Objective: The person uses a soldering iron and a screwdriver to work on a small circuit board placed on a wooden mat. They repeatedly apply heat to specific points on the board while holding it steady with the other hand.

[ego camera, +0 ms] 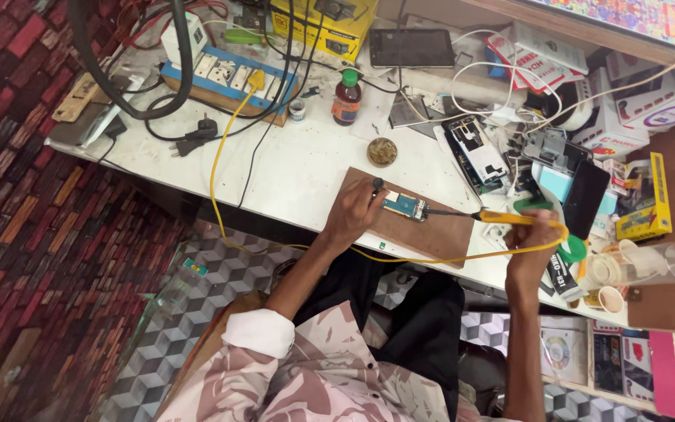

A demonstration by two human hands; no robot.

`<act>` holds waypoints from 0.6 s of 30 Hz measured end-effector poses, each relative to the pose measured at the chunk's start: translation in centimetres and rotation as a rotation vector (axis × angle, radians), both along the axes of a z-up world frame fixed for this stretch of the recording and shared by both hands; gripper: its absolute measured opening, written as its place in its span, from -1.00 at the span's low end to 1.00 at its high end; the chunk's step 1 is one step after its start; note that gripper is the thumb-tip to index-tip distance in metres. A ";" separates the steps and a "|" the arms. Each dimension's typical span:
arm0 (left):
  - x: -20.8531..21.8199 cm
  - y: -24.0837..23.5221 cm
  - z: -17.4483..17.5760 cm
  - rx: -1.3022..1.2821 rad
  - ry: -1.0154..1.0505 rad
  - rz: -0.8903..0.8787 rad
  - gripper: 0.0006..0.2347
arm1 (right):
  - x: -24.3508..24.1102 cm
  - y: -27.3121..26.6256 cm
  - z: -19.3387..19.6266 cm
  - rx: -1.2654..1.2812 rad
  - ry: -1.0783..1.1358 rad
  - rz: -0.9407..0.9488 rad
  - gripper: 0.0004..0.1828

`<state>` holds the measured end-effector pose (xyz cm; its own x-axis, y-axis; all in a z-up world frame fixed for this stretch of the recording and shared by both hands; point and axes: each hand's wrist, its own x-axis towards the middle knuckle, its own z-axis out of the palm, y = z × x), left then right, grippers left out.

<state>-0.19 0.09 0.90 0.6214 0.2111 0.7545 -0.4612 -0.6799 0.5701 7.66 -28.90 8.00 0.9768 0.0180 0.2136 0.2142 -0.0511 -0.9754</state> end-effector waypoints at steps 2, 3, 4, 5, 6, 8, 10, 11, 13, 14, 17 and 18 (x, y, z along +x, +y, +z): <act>0.2 0.0 0.2 -0.002 -0.005 0.001 -0.86 | -0.1 0.3 1.2 -0.144 -0.061 0.041 -0.69; 0.2 0.1 0.4 -0.006 -0.009 0.006 -0.86 | -0.2 0.7 1.8 -0.210 -0.101 0.046 -0.69; 0.2 -0.1 0.4 -0.014 -0.011 0.009 -0.87 | -0.4 0.9 2.3 -0.279 -0.138 0.050 -0.68; 0.0 -0.1 0.4 -0.019 -0.015 0.001 -0.88 | -0.6 1.1 2.8 -0.388 -0.224 0.017 -0.67; -0.1 -0.2 0.4 -0.022 -0.020 -0.008 -0.89 | -0.8 1.3 3.2 -0.497 -0.310 -0.017 -0.65; -0.1 -0.2 0.5 -0.019 -0.025 -0.012 -0.90 | -1.2 2.0 3.6 -0.603 -0.394 -0.082 -0.64; -0.1 -0.2 0.6 -0.009 -0.023 -0.001 -0.90 | -1.3 2.5 3.5 -0.599 -0.390 -0.140 -0.65; -0.1 -0.2 0.5 -0.021 -0.015 -0.004 -0.90 | -1.3 2.6 3.4 -0.593 -0.378 -0.164 -0.64; -0.1 -0.3 0.4 -0.049 0.000 -0.006 -0.90 | -1.2 2.6 2.9 -0.583 -0.355 -0.209 -0.62; -0.2 -0.3 0.4 -0.046 0.003 -0.002 -0.89 | -1.2 2.7 2.6 -0.518 -0.318 -0.202 -0.63; -0.3 -0.3 0.3 -0.042 0.009 0.005 -0.89 | -1.5 2.2 1.6 -0.340 -0.247 -0.184 -0.65; -0.2 -0.3 0.3 -0.044 0.006 0.008 -0.90 | -1.5 2.1 1.3 -0.290 -0.252 -0.180 -0.66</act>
